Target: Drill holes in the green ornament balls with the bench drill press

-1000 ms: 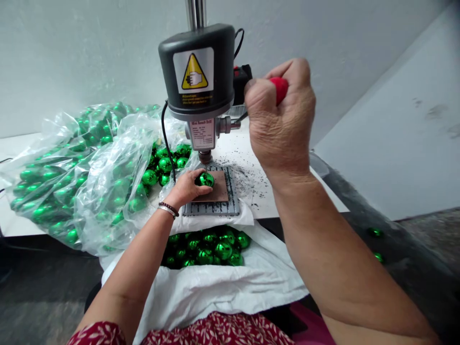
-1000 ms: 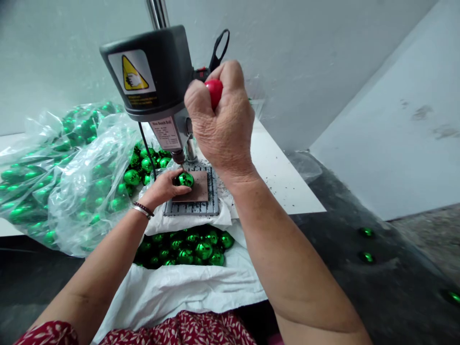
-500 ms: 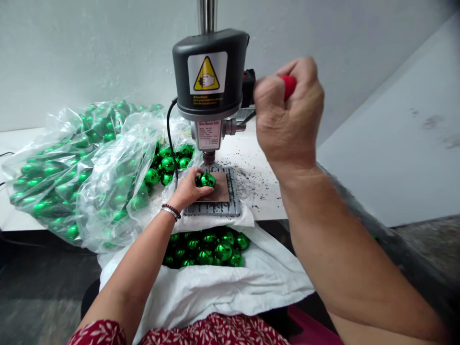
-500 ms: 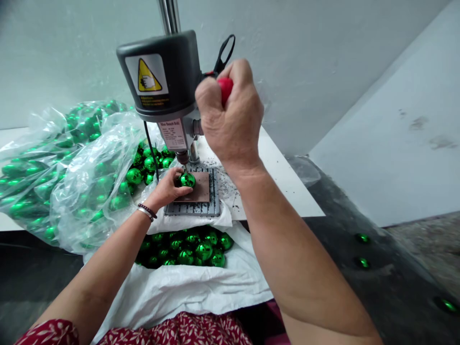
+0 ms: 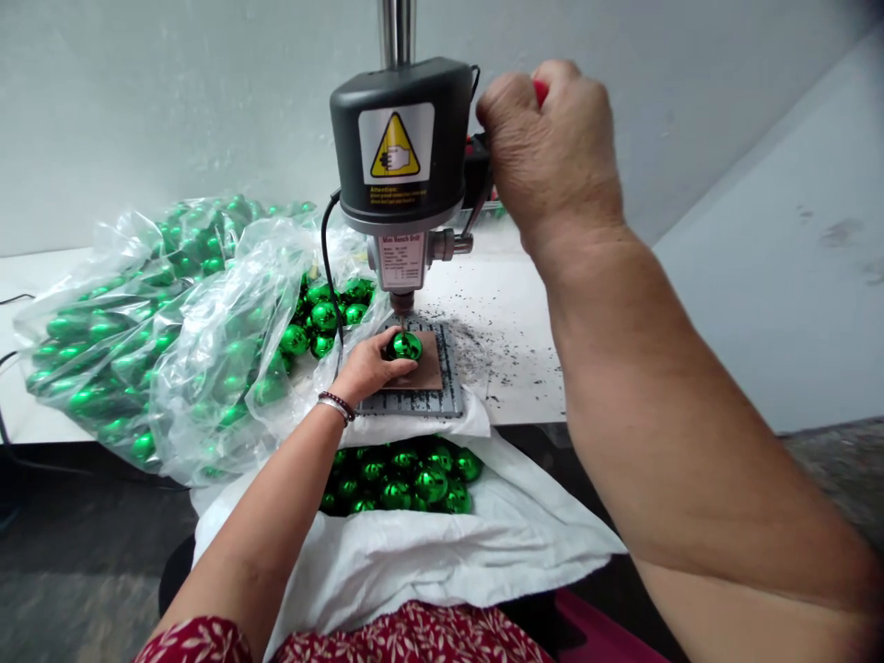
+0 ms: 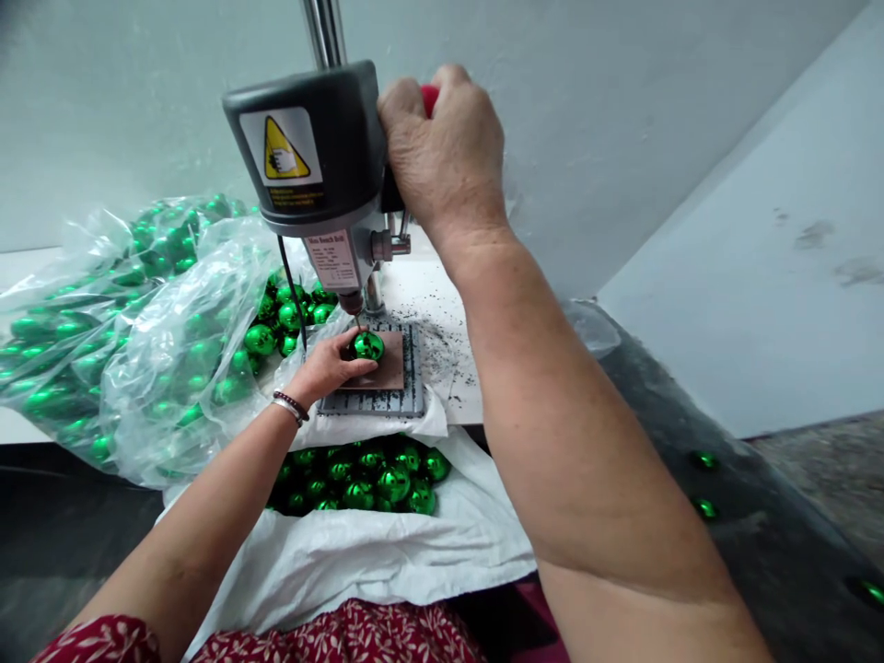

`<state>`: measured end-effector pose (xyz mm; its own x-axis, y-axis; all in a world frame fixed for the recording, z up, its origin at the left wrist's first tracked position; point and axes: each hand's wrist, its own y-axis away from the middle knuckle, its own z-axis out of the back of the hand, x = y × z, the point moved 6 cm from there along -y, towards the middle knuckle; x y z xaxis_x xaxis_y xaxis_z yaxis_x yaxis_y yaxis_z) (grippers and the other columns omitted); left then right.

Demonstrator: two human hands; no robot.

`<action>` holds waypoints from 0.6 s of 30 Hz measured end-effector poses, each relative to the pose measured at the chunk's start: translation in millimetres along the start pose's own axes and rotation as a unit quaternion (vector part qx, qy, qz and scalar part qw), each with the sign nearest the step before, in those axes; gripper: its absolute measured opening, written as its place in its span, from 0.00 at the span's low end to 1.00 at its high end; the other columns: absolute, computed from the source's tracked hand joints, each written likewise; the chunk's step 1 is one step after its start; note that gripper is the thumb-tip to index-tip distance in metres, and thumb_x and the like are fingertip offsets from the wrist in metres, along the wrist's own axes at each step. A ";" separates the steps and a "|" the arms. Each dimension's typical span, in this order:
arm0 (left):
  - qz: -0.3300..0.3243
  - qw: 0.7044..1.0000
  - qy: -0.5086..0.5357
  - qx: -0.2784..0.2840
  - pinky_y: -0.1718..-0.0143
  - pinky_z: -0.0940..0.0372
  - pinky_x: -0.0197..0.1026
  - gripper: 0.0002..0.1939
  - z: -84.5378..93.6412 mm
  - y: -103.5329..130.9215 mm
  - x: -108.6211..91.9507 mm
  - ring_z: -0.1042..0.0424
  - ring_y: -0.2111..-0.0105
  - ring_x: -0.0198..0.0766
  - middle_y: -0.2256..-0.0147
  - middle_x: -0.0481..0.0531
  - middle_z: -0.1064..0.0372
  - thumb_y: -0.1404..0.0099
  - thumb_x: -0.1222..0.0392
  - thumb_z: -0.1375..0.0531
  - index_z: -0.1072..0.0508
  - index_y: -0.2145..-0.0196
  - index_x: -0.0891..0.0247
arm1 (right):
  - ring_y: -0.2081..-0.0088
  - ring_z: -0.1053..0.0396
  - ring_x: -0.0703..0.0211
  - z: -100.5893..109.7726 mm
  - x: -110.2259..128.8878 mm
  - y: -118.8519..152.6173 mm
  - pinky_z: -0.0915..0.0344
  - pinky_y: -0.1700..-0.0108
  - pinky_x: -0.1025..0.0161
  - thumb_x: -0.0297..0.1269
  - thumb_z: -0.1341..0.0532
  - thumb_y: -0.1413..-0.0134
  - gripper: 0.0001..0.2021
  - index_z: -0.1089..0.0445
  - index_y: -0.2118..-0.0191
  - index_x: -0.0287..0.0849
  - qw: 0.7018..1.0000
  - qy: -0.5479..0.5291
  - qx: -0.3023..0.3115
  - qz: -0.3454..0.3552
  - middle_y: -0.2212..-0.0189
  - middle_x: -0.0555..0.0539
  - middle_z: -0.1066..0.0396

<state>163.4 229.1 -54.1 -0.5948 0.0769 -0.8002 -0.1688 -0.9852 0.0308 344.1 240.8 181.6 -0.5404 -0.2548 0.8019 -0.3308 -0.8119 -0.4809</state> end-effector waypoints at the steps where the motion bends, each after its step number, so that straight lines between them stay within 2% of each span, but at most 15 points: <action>1: -0.003 1.000 -0.005 -0.003 0.47 0.30 0.48 0.35 -0.6 0.9 0.7 0.23 0.54 0.47 0.55 0.52 0.21 0.45 0.55 0.31 0.29 0.39 0.63 | 0.74 0.60 0.71 -0.2 0.0 0.5 0.57 0.65 0.66 0.37 0.47 0.34 0.19 0.51 0.77 0.41 1.000 -0.002 -0.001 -0.001 0.78 0.56 0.58; 4: -0.017 0.999 -0.022 -0.018 0.48 0.30 0.47 0.32 -1.2 3.8 1.3 0.23 0.55 0.48 0.57 0.51 0.21 0.44 0.54 0.31 0.27 0.42 0.60 | 0.74 0.60 0.72 -0.2 -0.7 2.3 0.57 0.65 0.66 0.36 0.47 0.34 0.19 0.52 0.77 0.41 1.000 -0.003 -0.007 0.000 0.78 0.56 0.58; 8: -0.018 0.999 -0.036 -0.017 0.46 0.31 0.48 0.32 0.1 4.4 1.0 0.24 0.51 0.49 0.54 0.52 0.21 0.44 0.53 0.32 0.27 0.42 0.61 | 0.74 0.59 0.72 1.9 -3.2 5.4 0.56 0.66 0.65 0.36 0.45 0.35 0.19 0.52 0.77 0.42 1.000 -0.022 -0.018 0.006 0.78 0.56 0.57; 13: -0.033 0.995 -0.083 0.032 0.43 0.33 0.48 0.35 6.2 -5.4 -5.1 0.25 0.48 0.52 0.51 0.56 0.22 0.45 0.52 0.31 0.28 0.40 0.65 | 0.75 0.56 0.73 2.9 -4.5 7.3 0.55 0.66 0.65 0.35 0.44 0.36 0.20 0.52 0.77 0.42 1.000 -0.024 -0.018 0.009 0.79 0.56 0.52; 18: -0.030 0.986 -0.129 0.100 0.46 0.32 0.44 0.39 9.6 -18.4 -10.3 0.23 0.53 0.50 0.54 0.56 0.21 0.46 0.51 0.30 0.29 0.38 0.68 | 0.74 0.56 0.74 2.3 -5.1 7.0 0.54 0.66 0.66 0.34 0.44 0.36 0.19 0.52 0.77 0.42 0.999 -0.031 -0.027 0.011 0.78 0.56 0.53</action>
<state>165.1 247.9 -40.7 -0.7547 0.1956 -0.6262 -0.3463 -0.9295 0.1269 346.3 235.2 174.9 -0.4999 -0.3052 0.8105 -0.3612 -0.7771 -0.5154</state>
